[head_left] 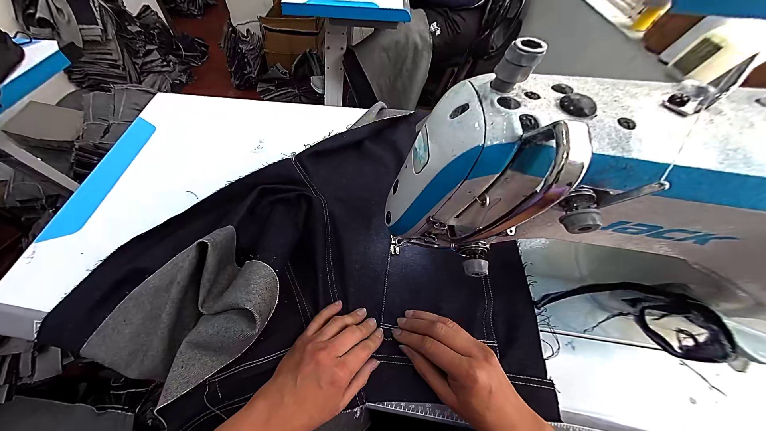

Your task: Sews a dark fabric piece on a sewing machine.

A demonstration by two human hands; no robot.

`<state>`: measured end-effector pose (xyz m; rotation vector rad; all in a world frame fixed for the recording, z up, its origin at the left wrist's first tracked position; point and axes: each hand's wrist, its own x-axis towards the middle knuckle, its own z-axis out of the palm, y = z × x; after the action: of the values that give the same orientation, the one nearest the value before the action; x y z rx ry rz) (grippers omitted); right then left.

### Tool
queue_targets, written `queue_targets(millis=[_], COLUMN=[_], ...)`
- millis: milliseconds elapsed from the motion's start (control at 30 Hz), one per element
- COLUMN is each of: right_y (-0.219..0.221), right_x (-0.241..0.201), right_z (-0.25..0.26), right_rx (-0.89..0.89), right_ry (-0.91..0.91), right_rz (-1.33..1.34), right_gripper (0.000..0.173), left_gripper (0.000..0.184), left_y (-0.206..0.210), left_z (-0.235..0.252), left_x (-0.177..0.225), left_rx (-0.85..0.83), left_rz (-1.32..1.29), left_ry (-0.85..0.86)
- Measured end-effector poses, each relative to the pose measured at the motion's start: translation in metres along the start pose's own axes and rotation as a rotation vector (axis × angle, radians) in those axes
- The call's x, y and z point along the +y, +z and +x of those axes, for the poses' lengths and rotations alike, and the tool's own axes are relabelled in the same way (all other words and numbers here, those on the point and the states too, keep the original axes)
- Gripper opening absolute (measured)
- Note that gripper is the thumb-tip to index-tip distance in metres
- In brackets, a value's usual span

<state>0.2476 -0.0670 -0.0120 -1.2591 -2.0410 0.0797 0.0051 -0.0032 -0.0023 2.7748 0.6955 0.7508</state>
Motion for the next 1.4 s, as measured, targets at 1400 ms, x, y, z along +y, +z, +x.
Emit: queue_targets(millis=[1400], right_y=[0.021], right_x=[-0.043], right_z=[-0.021], right_rx=[0.079], right_ry=[0.105], right_rz=[-0.291], right_gripper=[0.038], left_gripper=[0.014], left_y=[-0.024], left_z=[0.076], left_x=[-0.016], left_rx=[-0.207], left_rz=[-0.227], left_ry=[-0.014])
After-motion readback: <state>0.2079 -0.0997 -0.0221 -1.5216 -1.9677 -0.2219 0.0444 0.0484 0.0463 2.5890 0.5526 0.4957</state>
